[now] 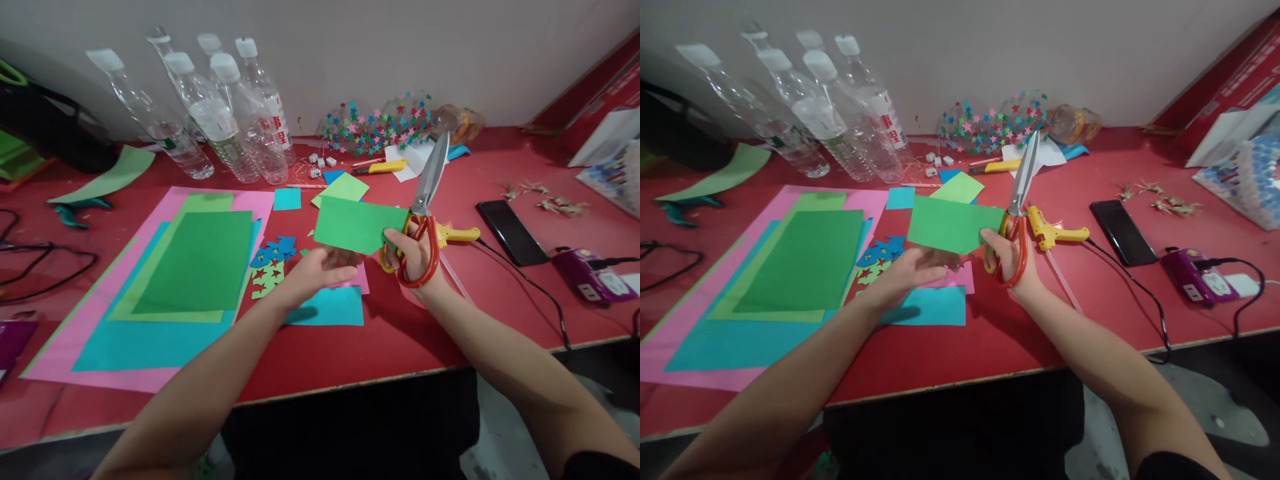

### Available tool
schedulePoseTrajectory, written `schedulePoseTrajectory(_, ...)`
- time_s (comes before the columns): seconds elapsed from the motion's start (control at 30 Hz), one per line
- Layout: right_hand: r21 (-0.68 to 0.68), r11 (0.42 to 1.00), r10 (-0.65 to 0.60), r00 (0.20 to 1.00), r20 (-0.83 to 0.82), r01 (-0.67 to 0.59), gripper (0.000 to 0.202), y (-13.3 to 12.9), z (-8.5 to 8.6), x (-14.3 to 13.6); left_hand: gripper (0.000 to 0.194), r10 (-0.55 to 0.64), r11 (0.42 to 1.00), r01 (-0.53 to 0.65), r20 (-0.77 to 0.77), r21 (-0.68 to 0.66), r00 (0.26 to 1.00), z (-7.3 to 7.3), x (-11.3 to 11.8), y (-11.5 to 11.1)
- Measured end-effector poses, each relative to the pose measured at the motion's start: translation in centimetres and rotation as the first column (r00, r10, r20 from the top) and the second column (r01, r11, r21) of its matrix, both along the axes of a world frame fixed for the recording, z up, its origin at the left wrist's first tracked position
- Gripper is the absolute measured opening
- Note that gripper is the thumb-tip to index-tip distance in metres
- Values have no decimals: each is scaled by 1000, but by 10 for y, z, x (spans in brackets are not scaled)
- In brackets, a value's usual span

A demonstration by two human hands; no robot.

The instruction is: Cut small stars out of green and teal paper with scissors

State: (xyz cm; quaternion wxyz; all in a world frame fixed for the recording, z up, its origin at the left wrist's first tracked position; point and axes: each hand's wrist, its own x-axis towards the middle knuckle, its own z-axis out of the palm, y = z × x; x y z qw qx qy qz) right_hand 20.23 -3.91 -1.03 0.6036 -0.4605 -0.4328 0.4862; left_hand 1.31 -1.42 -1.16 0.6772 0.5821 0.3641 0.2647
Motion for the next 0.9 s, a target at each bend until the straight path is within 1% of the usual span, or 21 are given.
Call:
schedulePoseTrajectory(0.07, -46, 999, 19, 996, 91, -15, 24, -2, -5, 2, 28, 36, 998, -35, -15, 51, 999, 4, 4, -7)
schedulePoseTrajectory(0.13, -109, 994, 47, 980, 195, -26, 31, -4, -9, 3, 30, 74, 993, -71, -32, 99, 997, 4, 5, -11)
schedulePoseTrajectory(0.2, -139, 990, 73, 956, 285, -34, 38, -6, -11, 4, 34, 119, 988, -116, -34, 98, 992, 2, 6, -11)
schedulePoseTrajectory(0.27, -137, 989, 95, 935, 343, -50, 39, -8, -8, 3, 37, 162, 985, -160, -30, 66, 986, 1, 6, -10)
schedulePoseTrajectory(0.33, -143, 986, 131, 917, 377, -82, 34, -10, -2, -1, 37, 203, 979, -202, -9, 36, 979, 0, 7, -8)
schedulePoseTrajectory(0.43, -186, 972, 211, 881, 424, -143, 26, -14, 8, -8, 33, 248, 969, -248, 58, -8, 967, 0, 8, -7)
schedulePoseTrajectory(0.5, -183, 974, 203, 882, 426, -136, 22, -16, 12, -12, 31, 241, 970, -239, 83, -36, 967, -1, 8, -8)
schedulePoseTrajectory(0.57, -160, 981, 171, 885, 432, -111, 21, -18, 11, -14, 32, 214, 975, -208, 95, -73, 972, -2, 9, -9)
schedulePoseTrajectory(0.8, -139, 990, 87, 885, 457, -26, 22, -16, -3, -12, 30, 140, 964, -103, 139, -244, 980, -2, 11, -10)
schedulePoseTrajectory(0.87, -115, 993, 80, 890, 449, -31, 25, -16, -3, -10, 27, 162, 960, -119, 157, -253, 974, -3, 11, -9)
schedulePoseTrajectory(0.9, -98, 994, 81, 896, 437, -42, 26, -17, -2, -9, 25, 188, 959, -145, 160, -245, 969, -3, 10, -7)
